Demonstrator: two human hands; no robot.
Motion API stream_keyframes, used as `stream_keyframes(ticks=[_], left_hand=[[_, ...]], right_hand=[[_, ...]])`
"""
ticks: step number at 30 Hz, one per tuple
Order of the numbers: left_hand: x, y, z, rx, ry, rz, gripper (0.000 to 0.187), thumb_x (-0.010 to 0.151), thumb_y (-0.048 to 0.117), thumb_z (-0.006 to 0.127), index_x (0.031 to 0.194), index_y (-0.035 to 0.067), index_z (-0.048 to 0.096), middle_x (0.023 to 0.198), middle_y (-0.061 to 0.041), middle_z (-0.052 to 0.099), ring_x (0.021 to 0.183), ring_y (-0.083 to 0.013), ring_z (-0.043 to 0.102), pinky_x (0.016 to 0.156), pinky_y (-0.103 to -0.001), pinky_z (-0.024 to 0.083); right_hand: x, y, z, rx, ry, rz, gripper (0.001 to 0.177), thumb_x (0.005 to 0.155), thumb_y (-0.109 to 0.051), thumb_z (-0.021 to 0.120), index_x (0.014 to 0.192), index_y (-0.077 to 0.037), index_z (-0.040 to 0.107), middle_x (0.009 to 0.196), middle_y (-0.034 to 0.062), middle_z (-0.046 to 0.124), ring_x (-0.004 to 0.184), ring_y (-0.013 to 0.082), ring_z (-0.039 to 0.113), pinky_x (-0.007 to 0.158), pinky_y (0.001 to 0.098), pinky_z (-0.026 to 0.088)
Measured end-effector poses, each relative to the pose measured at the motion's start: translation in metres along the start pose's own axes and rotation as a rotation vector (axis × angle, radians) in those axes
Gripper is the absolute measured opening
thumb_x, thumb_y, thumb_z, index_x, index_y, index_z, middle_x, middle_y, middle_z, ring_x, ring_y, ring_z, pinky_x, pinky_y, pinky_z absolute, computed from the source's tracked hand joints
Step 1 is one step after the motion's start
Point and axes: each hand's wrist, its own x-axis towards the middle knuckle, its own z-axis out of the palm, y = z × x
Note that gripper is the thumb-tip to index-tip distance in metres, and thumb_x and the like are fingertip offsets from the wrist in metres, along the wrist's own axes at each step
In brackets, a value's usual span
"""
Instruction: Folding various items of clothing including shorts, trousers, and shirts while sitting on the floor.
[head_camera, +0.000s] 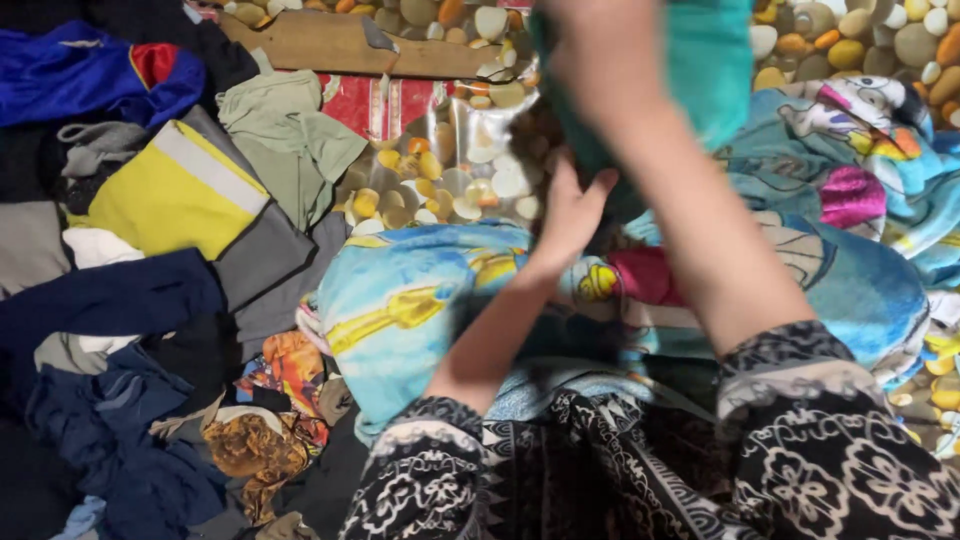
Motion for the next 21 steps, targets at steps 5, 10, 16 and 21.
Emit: stream_keyframes(ticks=[5, 10, 16, 21], left_hand=[[-0.037, -0.113, -0.039, 0.144, -0.191, 0.062, 0.052, 0.105, 0.014, 0.056, 0.153, 0.005, 0.038, 0.139, -0.011, 0.056, 0.118, -0.0227, 0.058, 0.096, -0.037, 0.049], [-0.057, -0.115, -0.074, 1.095, -0.446, -0.2, 0.041, 0.105, 0.025, 0.057, 0.143, 0.009, 0.056, 0.142, -0.02, 0.062, 0.125, -0.0336, 0.063, 0.103, -0.047, 0.05], [-0.008, 0.036, -0.085, 1.11, 0.247, -0.149, 0.029, 0.091, 0.022, 0.066, 0.116, 0.01, 0.062, 0.118, -0.019, 0.064, 0.112, -0.0398, 0.062, 0.095, -0.052, 0.051], [0.005, 0.021, -0.105, 1.112, 0.608, -0.033, 0.044, 0.087, 0.021, 0.072, 0.126, 0.01, 0.057, 0.126, -0.016, 0.059, 0.12, -0.0407, 0.054, 0.094, -0.054, 0.047]], right_hand=[[-0.085, -0.068, 0.063, -0.018, -0.545, -0.395, 0.025, 0.081, -0.008, 0.062, 0.104, -0.011, 0.072, 0.117, 0.0182, 0.067, 0.103, 0.0362, 0.063, 0.1, 0.0609, 0.042], [-0.139, -0.055, 0.03, 0.406, -0.503, -0.048, 0.033, 0.079, -0.003, 0.066, 0.112, -0.005, 0.067, 0.128, 0.0201, 0.063, 0.114, 0.0398, 0.061, 0.1, 0.052, 0.046], [-0.252, 0.067, 0.047, 0.468, -0.022, 0.759, 0.04, 0.086, -0.01, 0.078, 0.121, 0.0, 0.061, 0.111, 0.0148, 0.065, 0.102, 0.0288, 0.065, 0.091, 0.0381, 0.056], [-0.267, 0.073, 0.063, 0.544, -0.083, 1.168, 0.06, 0.084, -0.034, 0.088, 0.122, 0.003, 0.06, 0.099, 0.0123, 0.067, 0.083, 0.0221, 0.066, 0.08, 0.0375, 0.055]])
